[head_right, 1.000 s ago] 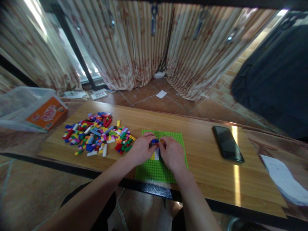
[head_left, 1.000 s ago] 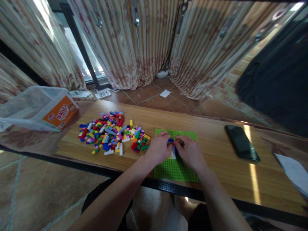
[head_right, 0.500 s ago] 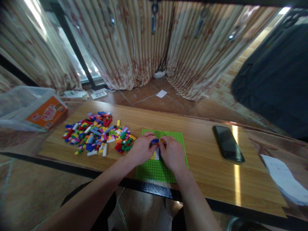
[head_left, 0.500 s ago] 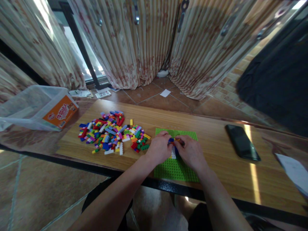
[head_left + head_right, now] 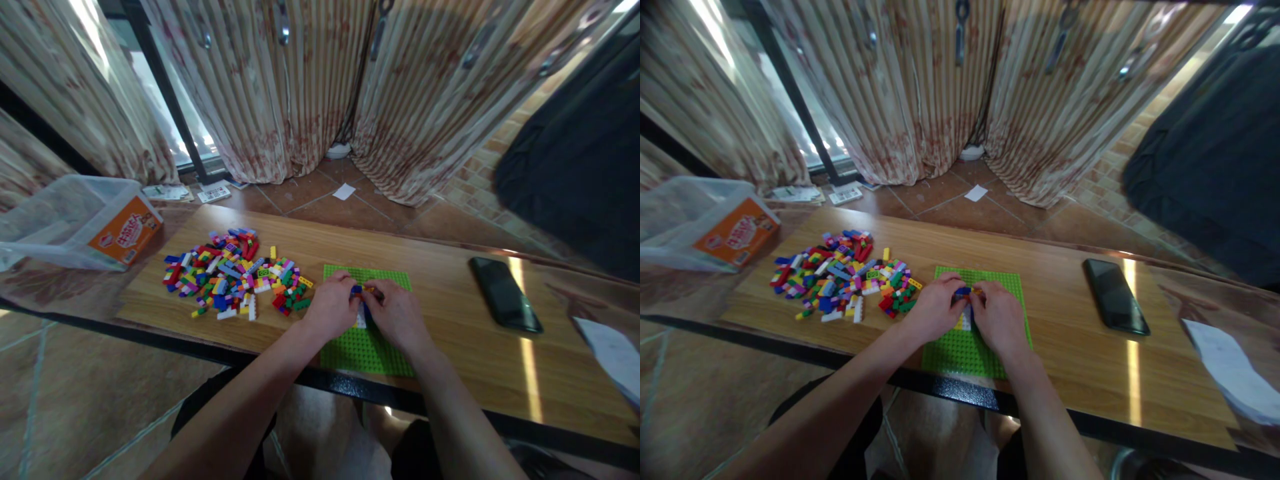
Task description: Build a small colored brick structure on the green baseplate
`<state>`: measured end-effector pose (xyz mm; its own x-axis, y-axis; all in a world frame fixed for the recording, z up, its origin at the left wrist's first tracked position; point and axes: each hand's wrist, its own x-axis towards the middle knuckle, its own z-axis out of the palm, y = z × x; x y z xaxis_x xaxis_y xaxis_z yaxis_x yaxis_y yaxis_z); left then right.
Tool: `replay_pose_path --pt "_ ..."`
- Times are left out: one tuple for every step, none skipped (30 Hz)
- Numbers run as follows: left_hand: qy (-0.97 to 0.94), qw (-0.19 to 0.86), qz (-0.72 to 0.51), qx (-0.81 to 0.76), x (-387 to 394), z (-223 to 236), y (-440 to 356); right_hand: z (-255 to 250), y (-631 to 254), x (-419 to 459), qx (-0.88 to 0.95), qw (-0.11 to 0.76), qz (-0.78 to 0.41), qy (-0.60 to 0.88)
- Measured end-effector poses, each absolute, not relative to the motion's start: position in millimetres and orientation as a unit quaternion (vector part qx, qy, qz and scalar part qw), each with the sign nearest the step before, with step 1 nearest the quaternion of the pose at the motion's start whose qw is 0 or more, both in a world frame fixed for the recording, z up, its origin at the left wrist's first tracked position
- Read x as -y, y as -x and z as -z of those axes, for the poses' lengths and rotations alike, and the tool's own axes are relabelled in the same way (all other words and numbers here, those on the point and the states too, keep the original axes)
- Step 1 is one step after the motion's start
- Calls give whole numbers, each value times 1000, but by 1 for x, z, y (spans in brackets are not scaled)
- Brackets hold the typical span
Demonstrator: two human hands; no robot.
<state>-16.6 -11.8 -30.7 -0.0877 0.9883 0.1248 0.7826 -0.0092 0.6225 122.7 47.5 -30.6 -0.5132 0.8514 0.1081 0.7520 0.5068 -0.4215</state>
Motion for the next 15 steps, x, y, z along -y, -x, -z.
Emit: replay_pose_path --pt "-651 181 -284 -680 12 31 17 30 -123 -47 854 151 -164 470" --pt "-651 181 -283 -681 12 31 17 30 -123 -47 854 149 -164 471" --pt "-651 180 -281 -682 12 31 17 30 -123 -47 854 147 -166 471" --pt "-651 180 -280 -683 12 30 17 30 -123 -47 854 144 -166 472" --pt "-650 180 -278 -684 12 30 17 29 -123 -47 854 143 -166 472" --pt "-650 181 -276 -685 11 30 17 29 -123 -47 854 143 -166 472" --pt "-650 181 -275 -685 11 30 17 29 -123 -47 854 143 -165 472" --pt "-650 181 -275 -685 11 31 17 29 -123 -47 854 144 -165 471" --pt "-650 181 -276 -685 11 31 17 29 -123 -47 855 145 -164 471" --pt "-650 182 -276 -685 11 31 17 29 -123 -46 855 145 -163 470" --pt "-650 182 -277 -684 11 32 17 29 -122 -46 856 145 -162 470" --pt "-650 181 -277 -684 11 32 17 29 -122 -46 855 144 -162 471" --pt "-651 181 -276 -684 12 32 17 28 -122 -46 855 144 -161 472" --pt "-651 180 -274 -684 12 32 17 28 -122 -46 854 145 -161 473" --pt "-652 180 -272 -685 12 32 17 28 -122 -46 853 145 -162 474"
